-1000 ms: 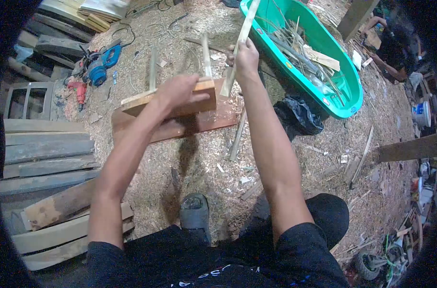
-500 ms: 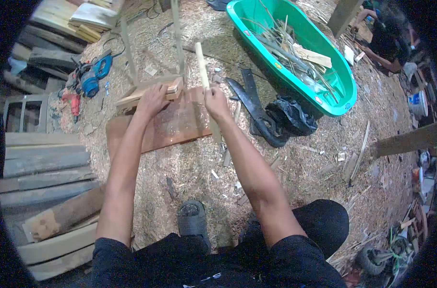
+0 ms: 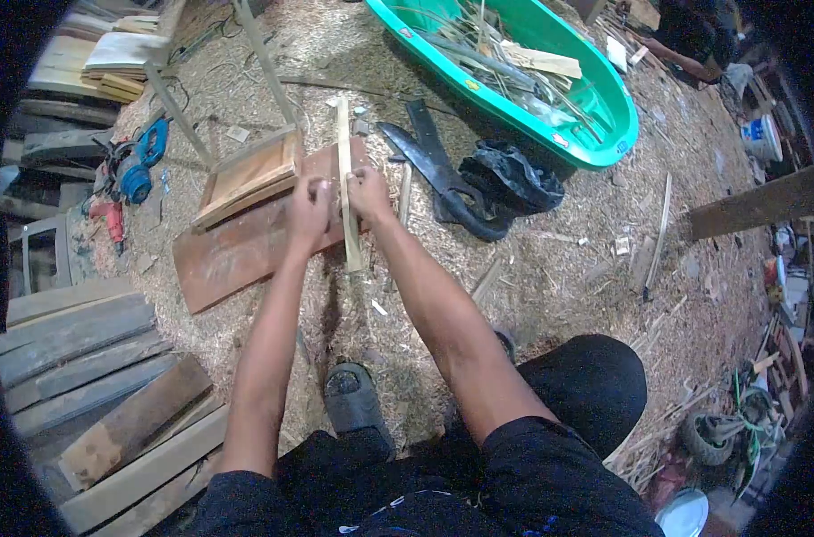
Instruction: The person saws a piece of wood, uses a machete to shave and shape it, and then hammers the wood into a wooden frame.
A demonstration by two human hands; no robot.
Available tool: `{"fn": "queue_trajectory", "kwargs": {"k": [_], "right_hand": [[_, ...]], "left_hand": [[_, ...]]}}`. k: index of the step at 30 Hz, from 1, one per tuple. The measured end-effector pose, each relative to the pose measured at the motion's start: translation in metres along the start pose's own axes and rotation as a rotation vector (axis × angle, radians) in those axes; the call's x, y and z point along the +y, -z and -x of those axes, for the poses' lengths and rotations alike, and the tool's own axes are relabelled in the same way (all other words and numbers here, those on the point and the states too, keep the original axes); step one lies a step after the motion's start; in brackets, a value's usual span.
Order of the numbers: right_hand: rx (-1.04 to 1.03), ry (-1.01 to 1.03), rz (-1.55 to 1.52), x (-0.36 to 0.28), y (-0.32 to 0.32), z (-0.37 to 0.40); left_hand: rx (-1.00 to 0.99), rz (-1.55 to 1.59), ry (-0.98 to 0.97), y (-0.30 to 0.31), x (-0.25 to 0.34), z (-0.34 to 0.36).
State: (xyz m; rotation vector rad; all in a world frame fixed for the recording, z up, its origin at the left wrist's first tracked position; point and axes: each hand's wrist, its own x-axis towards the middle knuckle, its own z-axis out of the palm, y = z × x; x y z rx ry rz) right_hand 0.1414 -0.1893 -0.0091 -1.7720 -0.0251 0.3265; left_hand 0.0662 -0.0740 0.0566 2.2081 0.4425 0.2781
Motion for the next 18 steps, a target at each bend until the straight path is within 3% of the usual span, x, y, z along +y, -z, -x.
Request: {"fn": "queue_trajectory", "kwargs": {"k": [1, 5, 8, 9, 13, 14, 16, 17, 18], "right_hand": [[0.048, 0.059, 0.12, -0.005, 0.006, 0.004], [0.027, 0.106, -0.023, 0.007, 0.017, -0.002], [0.192, 0.326, 0.253, -0.022, 0.046, 0.01], [0.254, 0.317, 0.222, -0.024, 0.054, 0.001], [0.685, 0.727, 0.488, -0.066, 0.123, -0.007], [0.784, 0.656, 0.572, -0.077, 0.142, -0.005], [0.788, 0.542, 0.62, -0.077, 0.187, -0.008], [0.725, 0.481, 0.678, -0.063, 0.208, -0.012], [0.514, 0.215, 0.709, -0.055, 0.229, -0.012]], "left_hand": [[0.061, 0.049, -0.097, -0.017, -0.007, 0.005], [-0.17, 0.401, 0.152, -0.047, -0.017, 0.009], [-0.162, 0.525, 0.221, -0.056, -0.022, -0.002], [-0.139, 0.381, 0.165, -0.057, -0.023, -0.009], [-0.129, 0.689, 0.235, -0.079, -0.004, -0.025], [-0.133, 0.691, 0.254, -0.085, 0.005, -0.026], [-0.142, 0.696, 0.292, -0.097, 0.019, -0.03], [-0.115, 0.674, 0.272, -0.112, 0.01, -0.036], [-0.133, 0.654, 0.321, -0.111, 0.021, -0.037]]}}
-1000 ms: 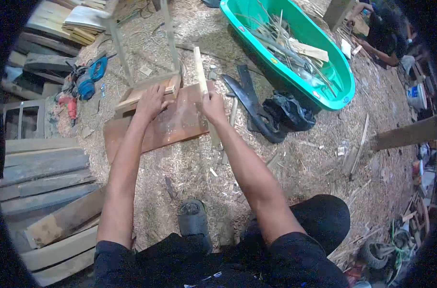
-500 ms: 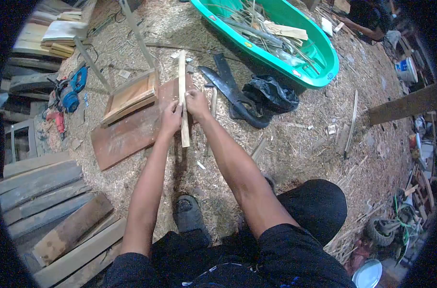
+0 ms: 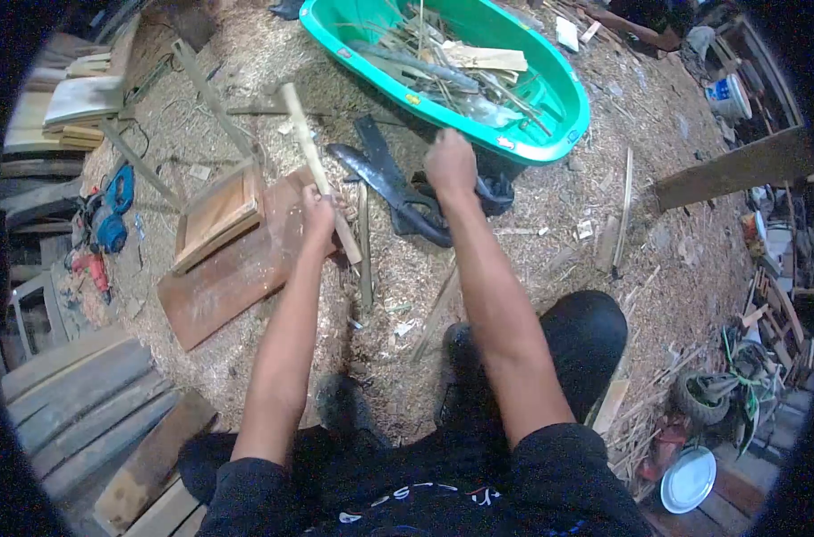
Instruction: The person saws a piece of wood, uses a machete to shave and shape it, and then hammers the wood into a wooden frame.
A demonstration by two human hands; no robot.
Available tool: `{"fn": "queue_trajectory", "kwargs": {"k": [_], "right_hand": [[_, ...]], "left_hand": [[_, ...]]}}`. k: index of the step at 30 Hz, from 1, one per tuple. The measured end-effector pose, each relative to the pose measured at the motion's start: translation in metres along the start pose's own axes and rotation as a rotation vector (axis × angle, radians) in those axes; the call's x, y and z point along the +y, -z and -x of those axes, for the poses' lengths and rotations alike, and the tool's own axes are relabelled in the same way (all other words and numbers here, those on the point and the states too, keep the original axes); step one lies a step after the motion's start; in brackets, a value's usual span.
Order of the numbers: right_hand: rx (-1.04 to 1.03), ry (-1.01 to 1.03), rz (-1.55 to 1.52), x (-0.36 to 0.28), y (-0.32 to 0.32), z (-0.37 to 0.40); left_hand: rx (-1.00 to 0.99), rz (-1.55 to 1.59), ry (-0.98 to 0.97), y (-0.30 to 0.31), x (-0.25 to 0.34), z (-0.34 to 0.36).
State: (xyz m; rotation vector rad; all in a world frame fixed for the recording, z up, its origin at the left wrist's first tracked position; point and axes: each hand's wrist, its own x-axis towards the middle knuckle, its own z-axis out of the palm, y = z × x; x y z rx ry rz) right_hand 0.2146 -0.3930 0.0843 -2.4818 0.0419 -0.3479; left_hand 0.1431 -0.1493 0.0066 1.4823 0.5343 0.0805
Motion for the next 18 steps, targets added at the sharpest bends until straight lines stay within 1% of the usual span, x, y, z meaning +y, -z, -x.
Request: {"fn": "queue_trajectory", "kwargs": {"k": [1, 2, 3, 4, 6, 7, 9, 10, 11, 14, 15, 16, 17, 18], "right_hand": [[-0.203, -0.163, 0.054, 0.01, 0.012, -0.001], [-0.391, -0.117, 0.113, 0.039, 0.009, -0.004], [-0.577, -0.133, 0.238, 0.055, 0.005, -0.006], [-0.651, -0.079, 0.265, 0.078, 0.002, 0.0], [-0.8, -0.058, 0.252, 0.075, 0.023, 0.01], [-0.763, -0.022, 0.234, 0.085, 0.022, 0.016], [-0.696, 0.056, 0.193, 0.101, 0.013, 0.029], [-0.655, 0.053, 0.186, 0.102, 0.01, 0.031], [-0.615, 0.046, 0.177, 0.103, 0.004, 0.035], [-0.534, -0.017, 0.178, 0.086, -0.003, 0.033], [-0.501, -0.013, 0.187, 0.087, -0.01, 0.033], [-0.472, -0.011, 0.196, 0.088, -0.016, 0.035], [-0.495, -0.054, 0.179, 0.08, -0.009, 0.036], [-0.455, -0.038, 0.136, 0.08, -0.008, 0.04]], "left_hand": [[0.003, -0.02, 0.052, -0.007, 0.012, 0.006], [0.003, -0.044, 0.102, -0.014, 0.022, 0.012], [0.023, -0.028, 0.09, -0.02, 0.024, 0.012], [0.023, -0.108, 0.044, -0.021, 0.014, 0.005], [0.025, -0.263, -0.046, -0.021, -0.012, -0.009], [-0.015, -0.26, 0.111, -0.024, 0.014, 0.009], [-0.071, -0.312, 0.042, -0.019, -0.004, 0.015], [-0.096, -0.337, 0.003, -0.019, -0.006, 0.018], [-0.076, -0.31, -0.025, -0.022, -0.011, 0.024], [-0.053, -0.405, -0.031, -0.044, -0.011, 0.042], [-0.077, -0.365, 0.057, -0.058, 0.004, 0.05], [-0.022, -0.476, 0.038, -0.074, 0.005, 0.054], [0.02, -0.484, 0.004, -0.092, 0.016, 0.065], [0.061, -0.492, -0.029, -0.111, 0.025, 0.075]]}}
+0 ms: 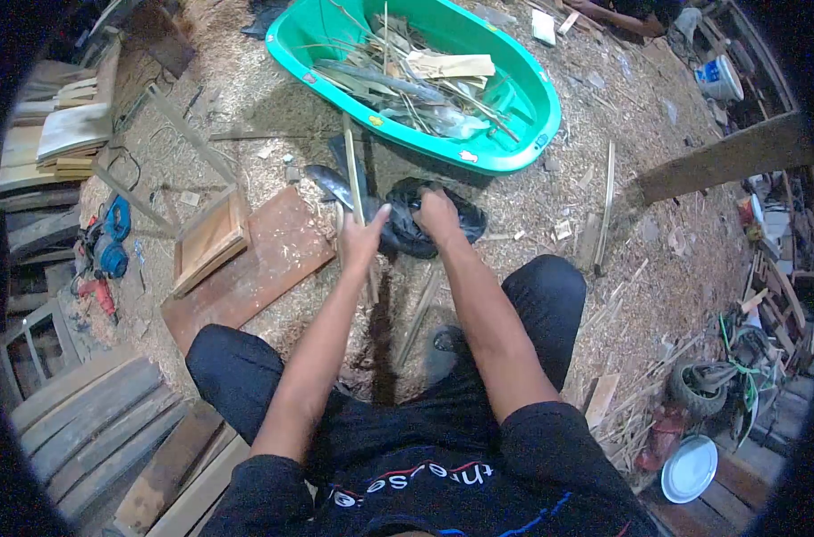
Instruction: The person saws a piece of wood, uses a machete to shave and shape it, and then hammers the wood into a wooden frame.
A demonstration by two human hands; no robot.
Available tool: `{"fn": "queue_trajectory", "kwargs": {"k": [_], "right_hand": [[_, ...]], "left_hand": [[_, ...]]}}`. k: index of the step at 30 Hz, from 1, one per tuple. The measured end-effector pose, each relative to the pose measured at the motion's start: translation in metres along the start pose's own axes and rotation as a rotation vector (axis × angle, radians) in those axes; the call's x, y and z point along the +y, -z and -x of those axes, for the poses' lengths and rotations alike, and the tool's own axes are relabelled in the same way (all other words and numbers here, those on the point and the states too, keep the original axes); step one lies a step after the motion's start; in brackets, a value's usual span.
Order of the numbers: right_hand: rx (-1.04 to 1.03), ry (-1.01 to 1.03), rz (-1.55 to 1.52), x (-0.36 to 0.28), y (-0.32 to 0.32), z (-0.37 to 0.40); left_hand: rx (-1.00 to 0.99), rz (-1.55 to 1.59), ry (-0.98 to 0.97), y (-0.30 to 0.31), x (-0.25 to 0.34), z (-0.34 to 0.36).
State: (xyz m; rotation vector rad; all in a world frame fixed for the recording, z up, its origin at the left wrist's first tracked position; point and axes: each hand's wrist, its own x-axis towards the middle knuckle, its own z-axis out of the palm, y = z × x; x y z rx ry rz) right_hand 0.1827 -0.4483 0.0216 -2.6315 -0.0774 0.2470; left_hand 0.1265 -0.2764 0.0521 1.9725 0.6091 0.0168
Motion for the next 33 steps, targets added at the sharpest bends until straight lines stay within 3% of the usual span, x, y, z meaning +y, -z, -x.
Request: {"fn": "queue_trajectory", "kwargs": {"k": [2, 6, 7, 14, 19, 21, 23, 24, 26, 30, 31, 33], "right_hand": [[0.081, 0.038, -0.079, 0.007, -0.002, 0.009], [0.035, 0.018, -0.157, 0.016, -0.002, 0.013], [0.096, 0.055, -0.155, 0.019, -0.003, 0.015], [0.061, 0.066, -0.209, 0.011, -0.006, 0.001], [0.141, 0.173, -0.3, -0.01, 0.016, 0.009], [0.122, 0.172, -0.306, -0.031, 0.045, 0.015], [0.336, 0.237, -0.469, -0.046, 0.043, 0.01], [0.424, 0.226, -0.556, -0.064, 0.047, 0.012], [0.382, 0.157, -0.663, -0.099, 0.052, 0.013], [0.007, 0.171, -0.756, -0.121, -0.013, 0.013], [-0.079, 0.188, -0.671, -0.124, -0.023, 0.017], [-0.036, 0.285, -0.64, -0.123, -0.065, 0.02]], "left_hand": [[0.008, 0.012, 0.103, -0.033, 0.006, 0.004], [0.112, -0.102, 0.043, -0.079, -0.036, -0.017], [0.047, -0.076, 0.161, -0.067, -0.015, -0.011], [0.064, -0.106, 0.073, -0.053, -0.038, -0.027], [0.06, -0.086, -0.066, -0.014, -0.013, -0.009], [0.065, -0.004, 0.017, -0.004, -0.025, -0.019], [0.043, 0.041, 0.04, 0.026, -0.03, -0.024], [0.091, 0.033, -0.107, 0.043, -0.031, -0.022], [0.022, 0.089, -0.006, 0.07, -0.052, -0.032], [0.161, 0.117, -0.352, 0.1, -0.102, -0.044], [0.043, 0.221, -0.034, 0.114, -0.091, -0.035], [0.108, 0.532, 0.037, 0.122, -0.087, -0.039]]}}
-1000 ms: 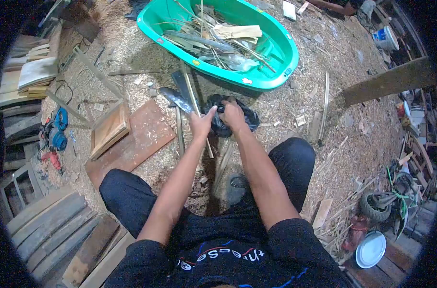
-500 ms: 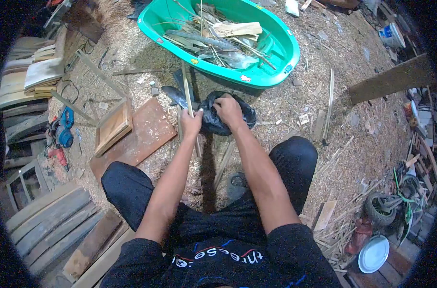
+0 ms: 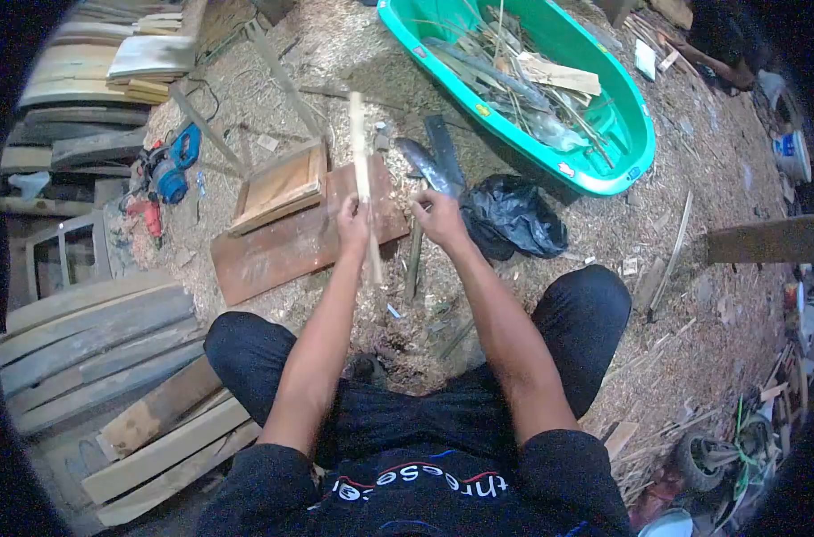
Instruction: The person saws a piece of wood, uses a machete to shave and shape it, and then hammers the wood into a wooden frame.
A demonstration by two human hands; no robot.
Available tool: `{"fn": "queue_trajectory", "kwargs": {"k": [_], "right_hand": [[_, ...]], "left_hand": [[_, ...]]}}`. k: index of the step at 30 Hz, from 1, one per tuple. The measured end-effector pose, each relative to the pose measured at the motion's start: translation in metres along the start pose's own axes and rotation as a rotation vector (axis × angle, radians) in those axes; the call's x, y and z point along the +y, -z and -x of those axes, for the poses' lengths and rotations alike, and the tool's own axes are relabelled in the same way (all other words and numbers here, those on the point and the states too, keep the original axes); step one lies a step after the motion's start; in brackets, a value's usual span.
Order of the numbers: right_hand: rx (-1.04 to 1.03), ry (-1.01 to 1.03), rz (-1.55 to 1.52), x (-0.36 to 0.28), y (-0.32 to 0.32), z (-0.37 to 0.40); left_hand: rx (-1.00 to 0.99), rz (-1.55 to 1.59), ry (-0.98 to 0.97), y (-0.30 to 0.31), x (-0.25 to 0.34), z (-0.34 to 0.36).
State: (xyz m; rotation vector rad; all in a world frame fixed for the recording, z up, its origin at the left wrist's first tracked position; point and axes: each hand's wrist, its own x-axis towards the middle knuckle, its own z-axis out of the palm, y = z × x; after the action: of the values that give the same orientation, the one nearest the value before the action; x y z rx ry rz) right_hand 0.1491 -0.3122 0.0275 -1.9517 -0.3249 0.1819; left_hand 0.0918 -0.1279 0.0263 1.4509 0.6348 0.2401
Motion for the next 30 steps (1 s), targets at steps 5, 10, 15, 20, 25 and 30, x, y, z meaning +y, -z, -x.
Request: {"fn": "queue_trajectory", "kwargs": {"k": [5, 10, 15, 20, 25, 30], "right_hand": [[-0.154, -0.118, -0.065, 0.013, -0.029, 0.018], [-0.109, -0.144, -0.173, 0.019, -0.043, 0.014], [-0.089, -0.328, -0.479, 0.01, -0.064, 0.003], [-0.034, -0.121, -0.133, 0.004, -0.082, -0.002], [0.037, -0.123, 0.001, -0.004, -0.082, 0.004], [0.082, -0.041, 0.067, 0.007, -0.089, 0.0]], "left_hand": [[-0.028, 0.394, 0.019, 0.011, 0.003, -0.018], [0.018, 0.531, 0.127, 0.037, 0.028, -0.005], [0.359, 0.624, 0.077, 0.073, 0.005, 0.005], [0.455, -0.254, 0.266, 0.13, -0.027, 0.022], [0.392, -0.665, -0.245, 0.114, -0.015, 0.045], [0.146, -0.909, -0.686, 0.049, -0.016, 0.026]]}}
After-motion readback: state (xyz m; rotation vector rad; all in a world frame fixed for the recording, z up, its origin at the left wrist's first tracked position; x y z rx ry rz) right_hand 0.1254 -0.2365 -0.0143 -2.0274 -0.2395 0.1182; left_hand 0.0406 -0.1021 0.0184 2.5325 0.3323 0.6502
